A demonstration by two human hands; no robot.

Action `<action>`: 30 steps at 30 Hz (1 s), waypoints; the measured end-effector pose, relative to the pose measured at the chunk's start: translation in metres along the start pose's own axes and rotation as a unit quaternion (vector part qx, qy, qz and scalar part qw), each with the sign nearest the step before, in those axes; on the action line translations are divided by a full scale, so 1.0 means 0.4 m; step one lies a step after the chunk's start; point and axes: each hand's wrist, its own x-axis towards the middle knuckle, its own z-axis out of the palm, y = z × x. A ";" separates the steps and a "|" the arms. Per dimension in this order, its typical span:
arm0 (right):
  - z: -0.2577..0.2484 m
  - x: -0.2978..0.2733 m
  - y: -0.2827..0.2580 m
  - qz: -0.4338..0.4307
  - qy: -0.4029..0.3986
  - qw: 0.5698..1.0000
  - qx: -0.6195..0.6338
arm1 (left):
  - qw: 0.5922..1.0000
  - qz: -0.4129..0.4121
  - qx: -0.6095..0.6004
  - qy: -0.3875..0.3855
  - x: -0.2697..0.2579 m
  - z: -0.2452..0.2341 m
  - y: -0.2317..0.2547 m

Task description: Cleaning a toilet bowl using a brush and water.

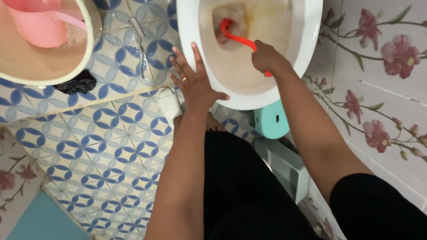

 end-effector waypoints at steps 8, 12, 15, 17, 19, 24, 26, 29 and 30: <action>0.027 -0.022 0.064 -0.068 0.048 0.982 -0.170 | 1.000 0.007 -0.006 0.005 -0.007 0.005 -0.003; 0.011 -0.024 0.047 -0.088 0.069 0.964 -0.243 | 1.000 0.000 -0.009 0.010 -0.010 -0.002 -0.002; 0.043 0.180 0.134 -0.130 0.087 0.957 -0.243 | 1.000 0.006 -0.006 0.017 -0.009 -0.010 0.004; 0.009 0.185 0.101 -0.118 0.043 0.982 -0.142 | 1.000 0.005 -0.005 0.023 -0.003 -0.008 -0.003; -0.013 0.144 0.105 -0.089 -0.004 0.995 -0.038 | 1.000 0.007 -0.006 0.016 -0.012 0.007 -0.006; -0.139 -0.056 0.046 -0.089 -0.039 0.995 -0.004 | 1.000 -0.002 0.000 0.018 -0.005 0.006 0.000; -0.138 -0.072 0.036 -0.128 0.000 0.984 -0.124 | 1.000 -0.001 -0.011 0.024 -0.006 0.002 -0.007; -0.119 -0.083 0.036 -0.162 0.059 0.948 -0.268 | 1.000 0.007 -0.024 0.019 -0.016 0.009 0.004; -0.109 -0.067 0.016 -0.174 0.081 0.937 -0.291 | 1.000 0.007 -0.021 0.019 -0.009 0.002 0.002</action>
